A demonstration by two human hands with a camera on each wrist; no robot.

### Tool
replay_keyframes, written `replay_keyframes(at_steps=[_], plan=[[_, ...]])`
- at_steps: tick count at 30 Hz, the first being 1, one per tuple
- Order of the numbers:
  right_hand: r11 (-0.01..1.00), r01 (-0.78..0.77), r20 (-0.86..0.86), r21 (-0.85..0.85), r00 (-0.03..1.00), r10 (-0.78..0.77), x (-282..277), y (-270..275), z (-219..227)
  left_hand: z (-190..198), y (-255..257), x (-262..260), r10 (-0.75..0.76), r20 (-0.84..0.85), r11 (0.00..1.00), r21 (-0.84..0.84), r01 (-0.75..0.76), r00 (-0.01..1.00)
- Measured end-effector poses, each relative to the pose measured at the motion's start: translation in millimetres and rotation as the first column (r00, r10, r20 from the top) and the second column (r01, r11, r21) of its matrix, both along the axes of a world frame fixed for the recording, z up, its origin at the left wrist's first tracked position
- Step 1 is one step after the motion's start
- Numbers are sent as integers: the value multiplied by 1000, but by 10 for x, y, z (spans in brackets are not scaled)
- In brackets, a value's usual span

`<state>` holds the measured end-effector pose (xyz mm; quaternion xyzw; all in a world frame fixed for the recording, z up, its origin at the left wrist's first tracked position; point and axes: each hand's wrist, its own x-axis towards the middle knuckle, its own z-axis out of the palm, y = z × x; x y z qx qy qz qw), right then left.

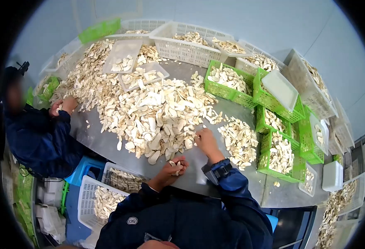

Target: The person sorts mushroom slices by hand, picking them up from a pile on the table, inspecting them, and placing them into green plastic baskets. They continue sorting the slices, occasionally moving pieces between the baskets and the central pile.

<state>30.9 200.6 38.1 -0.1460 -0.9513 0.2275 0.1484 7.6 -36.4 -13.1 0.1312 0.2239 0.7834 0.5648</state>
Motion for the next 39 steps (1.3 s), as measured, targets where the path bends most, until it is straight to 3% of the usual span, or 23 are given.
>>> replay_keyframes(at_steps=[2,3,6,7,9,12,14,16,19,22,25,28,29,32,33,36,39], plan=[[996,25,131,-86,991,-13,123,89,117,-71,35,2,-15,-1,1000,13,15,1000],[992,21,88,-121,996,-10,197,101,153,-87,34,-14,-29,17,1000,6,29,999],[957,79,202,-278,979,-22,322,142,285,-62,0,-32,-24,77,999,-44,28,997],[905,-13,207,-425,972,111,355,164,283,39,-22,-35,-10,96,998,-67,17,995],[706,-172,151,-688,917,370,399,192,265,333,-41,-16,32,129,993,-117,-17,991],[697,-160,199,-699,893,404,333,-111,604,488,-36,31,64,113,990,-132,-49,991],[906,-274,-52,-322,961,272,203,-129,295,426,-38,31,36,64,992,-124,-28,997],[976,-211,-263,45,941,216,75,-203,187,204,-31,-21,-20,-3,992,-124,19,1000],[978,-196,-230,66,951,206,47,-261,161,119,-44,-31,-28,69,997,-74,33,997],[973,-123,112,-195,983,147,98,-65,148,192,-49,-19,-16,103,995,-98,27,995],[922,36,214,-385,975,52,267,54,262,161,-28,-11,-15,120,997,-75,25,993],[949,152,198,-277,975,-98,368,98,360,145,-26,-14,-23,123,997,-74,33,992],[967,167,79,-192,985,-154,368,162,206,145,-30,-14,-24,117,997,-76,33,993],[997,60,-215,53,975,-47,306,19,227,153,-22,-18,-28,105,996,-76,36,994],[997,58,-15,-55,998,-59,275,-54,249,152,-24,-17,-29,107,997,-71,37,994],[995,-77,-67,65,994,81,174,-224,138,169,-42,-14,-21,111,996,-88,31,994],[997,-63,21,54,998,62,154,-250,127,171,-36,-19,-20,98,996,-84,28,995]])
